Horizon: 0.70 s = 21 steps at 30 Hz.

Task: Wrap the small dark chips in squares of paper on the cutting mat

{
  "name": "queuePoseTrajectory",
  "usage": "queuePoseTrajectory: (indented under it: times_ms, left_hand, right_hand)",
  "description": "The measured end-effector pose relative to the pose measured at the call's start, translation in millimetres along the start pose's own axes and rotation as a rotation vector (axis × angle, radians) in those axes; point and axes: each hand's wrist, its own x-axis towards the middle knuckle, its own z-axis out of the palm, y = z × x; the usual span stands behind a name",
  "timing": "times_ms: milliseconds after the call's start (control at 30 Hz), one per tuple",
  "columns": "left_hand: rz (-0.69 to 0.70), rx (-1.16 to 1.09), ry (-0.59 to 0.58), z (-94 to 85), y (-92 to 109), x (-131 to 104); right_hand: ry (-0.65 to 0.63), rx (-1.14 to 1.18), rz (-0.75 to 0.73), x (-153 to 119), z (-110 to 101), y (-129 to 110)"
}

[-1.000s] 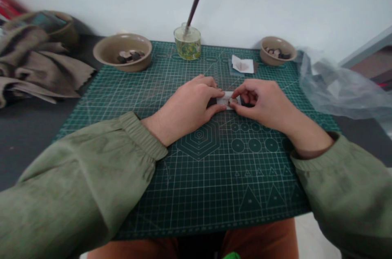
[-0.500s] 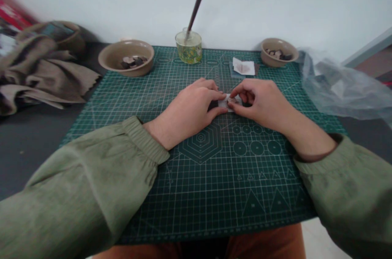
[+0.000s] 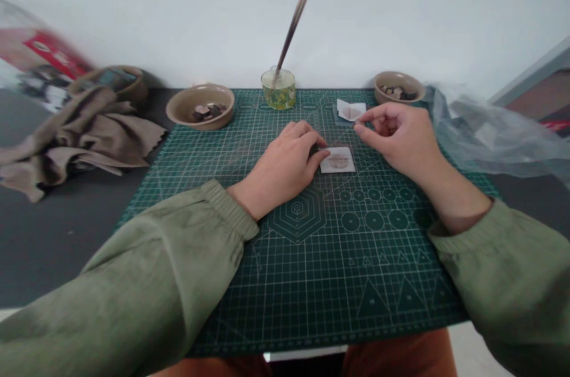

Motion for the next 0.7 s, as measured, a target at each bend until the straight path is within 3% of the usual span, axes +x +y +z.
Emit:
queuePoseTrajectory:
  times_ms: [167, 267, 367, 433, 467, 533, 600, 700]
  left_hand:
    - [-0.065, -0.048, -0.049, 6.2, -11, 16]
    - [-0.079, -0.106, -0.085, -0.3, -13, 23]
    - [-0.015, -0.027, 0.040, -19.2, -8, 24]
    - [0.132, 0.127, 0.154, -33.9, -4, 23]
    - [0.220, 0.186, 0.131, -40.0, -2, 21]
    - [0.328, 0.163, -0.049, -47.8, 1, 20]
    - [0.295, 0.022, -0.190, -49.9, 2, 20]
    - [0.123, -0.239, -0.315, -47.0, -1, 25]
  right_hand:
    - [0.004, 0.090, 0.082, 3, 4, 12]
    - [0.032, 0.126, 0.115, 3, 6, 16]
    - [0.091, 0.169, 0.120, 3, 6, 19]
    - [0.127, 0.177, 0.106, 3, 6, 21]
    - [0.131, 0.173, 0.096, 3, 6, 22]
    - [0.104, 0.156, 0.077, 2, 7, 23]
    - [0.068, 0.141, 0.063, 2, 7, 24]
    - [0.057, 0.161, 0.059, 2, 8, 23]
